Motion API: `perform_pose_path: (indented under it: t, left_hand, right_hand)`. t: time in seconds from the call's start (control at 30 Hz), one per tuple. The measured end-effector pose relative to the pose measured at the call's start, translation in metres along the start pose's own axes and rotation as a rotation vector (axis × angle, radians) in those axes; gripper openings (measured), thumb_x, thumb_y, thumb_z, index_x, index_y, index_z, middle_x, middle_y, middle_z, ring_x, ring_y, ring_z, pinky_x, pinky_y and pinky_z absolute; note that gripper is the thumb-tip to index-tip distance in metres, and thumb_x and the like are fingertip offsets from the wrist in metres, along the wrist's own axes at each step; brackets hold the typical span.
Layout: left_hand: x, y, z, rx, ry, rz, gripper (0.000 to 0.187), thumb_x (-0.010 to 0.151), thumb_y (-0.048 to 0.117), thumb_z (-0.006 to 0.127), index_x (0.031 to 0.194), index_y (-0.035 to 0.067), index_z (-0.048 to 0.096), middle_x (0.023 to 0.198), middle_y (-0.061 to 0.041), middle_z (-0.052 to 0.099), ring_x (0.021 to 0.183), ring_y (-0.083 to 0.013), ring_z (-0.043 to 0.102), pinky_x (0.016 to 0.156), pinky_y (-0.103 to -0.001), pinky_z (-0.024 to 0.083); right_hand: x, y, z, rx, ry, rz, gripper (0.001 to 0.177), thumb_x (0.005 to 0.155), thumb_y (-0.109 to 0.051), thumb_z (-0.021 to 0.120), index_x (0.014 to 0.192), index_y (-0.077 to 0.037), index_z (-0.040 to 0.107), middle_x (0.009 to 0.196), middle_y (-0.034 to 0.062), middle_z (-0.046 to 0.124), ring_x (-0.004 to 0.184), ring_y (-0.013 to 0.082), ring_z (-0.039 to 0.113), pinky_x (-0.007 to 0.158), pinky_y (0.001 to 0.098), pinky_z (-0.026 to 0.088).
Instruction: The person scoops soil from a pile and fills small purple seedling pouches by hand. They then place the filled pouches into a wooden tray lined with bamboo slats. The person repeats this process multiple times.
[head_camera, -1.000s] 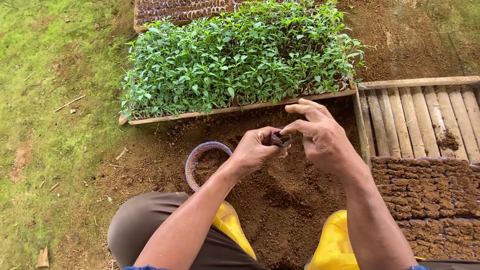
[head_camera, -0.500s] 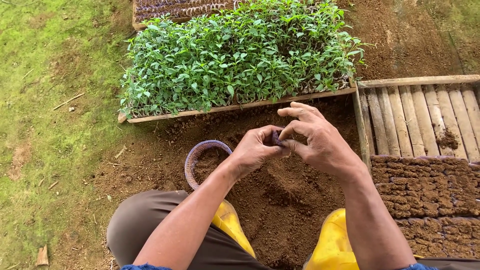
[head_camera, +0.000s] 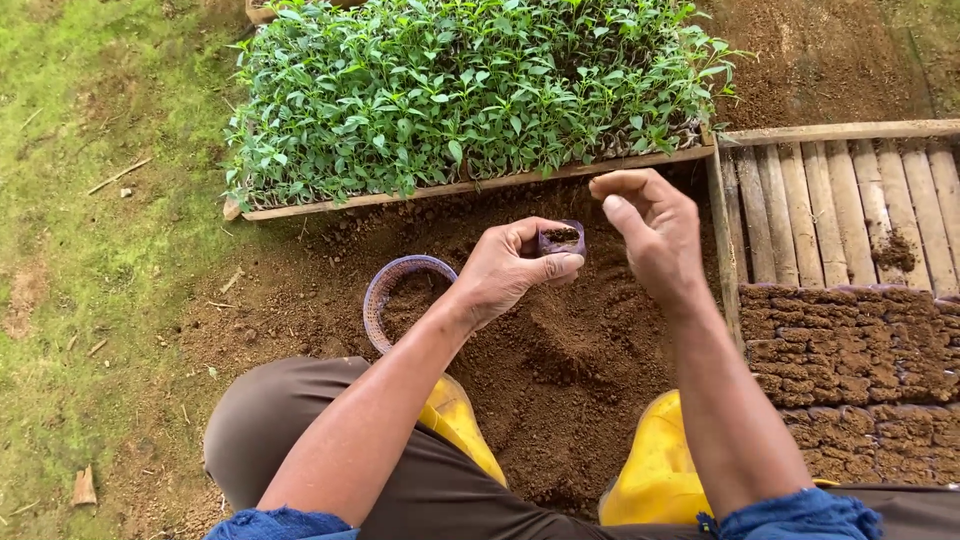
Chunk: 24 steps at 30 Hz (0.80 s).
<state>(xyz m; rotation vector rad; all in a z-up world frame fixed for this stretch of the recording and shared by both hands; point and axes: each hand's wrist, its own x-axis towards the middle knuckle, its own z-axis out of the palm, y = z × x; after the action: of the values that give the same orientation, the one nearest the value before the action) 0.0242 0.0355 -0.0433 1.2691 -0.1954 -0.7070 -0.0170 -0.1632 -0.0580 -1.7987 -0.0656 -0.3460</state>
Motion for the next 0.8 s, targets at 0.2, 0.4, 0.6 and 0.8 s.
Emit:
perform_pose_path:
  t: [0.2, 0.4, 0.6, 0.8]
  left_hand:
    - [0.005, -0.009, -0.004, -0.012, 0.008, 0.025, 0.043, 0.08, 0.005, 0.086, 0.119, -0.004, 0.069, 0.089, -0.02, 0.072, 0.077, -0.0201, 0.075, 0.075, -0.027, 0.066]
    - [0.004, -0.012, -0.004, -0.004, 0.036, 0.013, 0.043, 0.08, 0.006, 0.087, 0.119, -0.003, 0.07, 0.092, -0.02, 0.073, 0.078, -0.0218, 0.076, 0.074, -0.028, 0.067]
    - [0.005, -0.011, -0.005, 0.009, 0.017, 0.006, 0.043, 0.078, 0.006, 0.088, 0.117, -0.002, 0.072, 0.093, -0.021, 0.073, 0.08, -0.0217, 0.075, 0.075, -0.029, 0.067]
    - [-0.001, -0.011, -0.004, 0.085, -0.031, -0.009, 0.054, 0.073, 0.007, 0.092, 0.122, 0.0, 0.071, 0.09, -0.018, 0.071, 0.081, -0.0173, 0.068, 0.078, -0.031, 0.065]
  right_hand:
    - [-0.069, 0.115, 0.059, -0.203, 0.002, 0.3, 0.02, 0.098, -0.008, 0.058, 0.11, -0.006, 0.074, 0.092, 0.0173, 0.073, 0.086, 0.0279, 0.067, 0.076, 0.0434, 0.053]
    - [-0.166, 0.194, 0.092, -0.89, -0.537, 0.207, 0.06, 0.092, -0.032, 0.074, 0.144, -0.01, 0.051, 0.135, 0.021, 0.056, 0.126, 0.0402, 0.059, 0.098, 0.0503, 0.057]
    - [-0.159, 0.217, 0.07, -0.602, -0.492, 0.651, 0.016, 0.094, -0.02, 0.064, 0.108, -0.018, 0.07, 0.104, 0.0068, 0.075, 0.106, 0.0309, 0.072, 0.089, 0.0433, 0.059]
    - [-0.08, 0.171, 0.021, 0.802, 0.044, 1.083, 0.024, 0.092, -0.036, 0.057, 0.082, -0.016, 0.067, 0.082, 0.0079, 0.073, 0.072, 0.0228, 0.066, 0.062, 0.0309, 0.043]
